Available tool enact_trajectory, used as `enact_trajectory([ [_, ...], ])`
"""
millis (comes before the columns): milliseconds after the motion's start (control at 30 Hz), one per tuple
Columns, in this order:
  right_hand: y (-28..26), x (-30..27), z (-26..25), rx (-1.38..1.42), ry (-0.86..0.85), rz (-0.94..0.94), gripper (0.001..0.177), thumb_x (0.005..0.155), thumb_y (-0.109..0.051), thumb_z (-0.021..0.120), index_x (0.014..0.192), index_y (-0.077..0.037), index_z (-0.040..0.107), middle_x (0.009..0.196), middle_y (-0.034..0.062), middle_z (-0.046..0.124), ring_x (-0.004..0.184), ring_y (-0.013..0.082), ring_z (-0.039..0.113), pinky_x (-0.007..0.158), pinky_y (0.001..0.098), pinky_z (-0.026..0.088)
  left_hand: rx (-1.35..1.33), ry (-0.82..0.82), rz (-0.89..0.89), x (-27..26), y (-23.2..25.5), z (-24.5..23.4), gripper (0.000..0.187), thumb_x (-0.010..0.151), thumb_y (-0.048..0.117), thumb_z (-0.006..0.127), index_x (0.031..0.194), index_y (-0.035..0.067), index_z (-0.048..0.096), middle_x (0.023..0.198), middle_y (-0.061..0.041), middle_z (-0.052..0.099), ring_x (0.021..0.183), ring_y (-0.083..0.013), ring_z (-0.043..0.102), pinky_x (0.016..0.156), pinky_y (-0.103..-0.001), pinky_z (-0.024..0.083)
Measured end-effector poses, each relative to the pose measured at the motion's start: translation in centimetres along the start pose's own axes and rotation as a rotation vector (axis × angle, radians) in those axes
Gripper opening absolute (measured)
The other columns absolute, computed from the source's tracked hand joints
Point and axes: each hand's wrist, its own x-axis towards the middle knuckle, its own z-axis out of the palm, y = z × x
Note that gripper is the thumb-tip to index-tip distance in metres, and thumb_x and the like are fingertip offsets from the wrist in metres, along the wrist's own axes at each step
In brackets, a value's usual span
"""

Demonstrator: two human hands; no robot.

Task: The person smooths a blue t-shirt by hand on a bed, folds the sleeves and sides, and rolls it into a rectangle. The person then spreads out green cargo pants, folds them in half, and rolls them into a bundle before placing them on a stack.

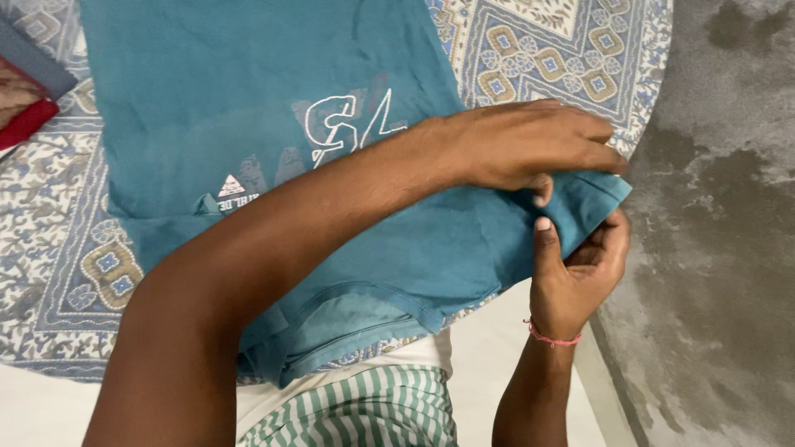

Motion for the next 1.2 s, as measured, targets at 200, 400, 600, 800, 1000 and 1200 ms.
enact_trajectory([
  [200,0.3,-0.7,0.5,0.012,0.004,-0.029,0.048,0.105,-0.001,0.074,0.146,0.004,0.049,0.130,0.0114,0.062,0.120,0.0144,0.062,0.109,0.0269,0.050,0.138,-0.048,-0.039,-2.2,-0.5,-0.9,0.068,0.066,0.006,0.082,0.132,0.008,0.065,0.113,-0.006,0.066,0.114,-0.0255,0.059,0.089,-0.047,0.041],
  [400,-0.6,-0.4,0.6,0.060,-0.020,0.002,0.046,0.103,-0.012,0.074,0.141,0.004,0.053,0.119,0.0074,0.065,0.104,0.0098,0.061,0.090,0.0220,0.050,0.241,0.049,-0.049,-2.4,-0.1,-1.7,0.021,0.083,0.000,0.068,0.097,0.015,0.074,0.101,-0.002,0.064,0.109,-0.0238,0.059,0.095,-0.044,0.041],
  [600,0.0,0.3,0.2,0.150,0.063,0.019,0.029,0.105,-0.013,0.076,0.122,-0.001,0.056,0.106,0.0030,0.065,0.091,0.0057,0.058,0.080,0.0191,0.045,-0.137,0.085,-0.096,-1.5,0.5,-2.6,0.022,0.078,-0.007,0.061,0.097,0.005,0.062,0.097,-0.008,0.065,0.101,-0.0272,0.065,0.087,-0.044,0.050],
  [800,0.8,0.5,-0.4,0.152,0.184,-0.087,0.022,0.109,-0.005,0.078,0.116,-0.004,0.057,0.104,0.0042,0.065,0.091,0.0066,0.061,0.084,0.0207,0.051,-0.031,0.200,-0.129,-1.1,-0.4,-1.4,0.014,0.089,-0.002,0.065,0.099,0.007,0.062,0.092,-0.006,0.070,0.095,-0.0266,0.068,0.082,-0.046,0.051],
  [1000,1.1,0.6,-0.4,0.127,0.216,-0.093,0.022,0.106,0.000,0.077,0.117,-0.004,0.057,0.104,0.0043,0.065,0.092,0.0077,0.061,0.084,0.0212,0.051,0.253,0.292,-0.012,-1.4,-1.4,-1.5,0.015,0.088,-0.002,0.064,0.097,0.009,0.064,0.094,-0.004,0.064,0.092,-0.0273,0.066,0.083,-0.045,0.052],
  [1200,-0.1,-0.6,-1.2,0.140,0.222,-0.144,0.020,0.110,0.001,0.077,0.115,0.000,0.057,0.110,0.0069,0.063,0.096,0.0087,0.059,0.089,0.0207,0.051,0.078,0.178,-0.040,-2.5,0.1,-2.7,0.009,0.093,0.005,0.068,0.096,0.006,0.060,0.095,-0.006,0.059,0.090,-0.0246,0.066,0.072,-0.041,0.053],
])
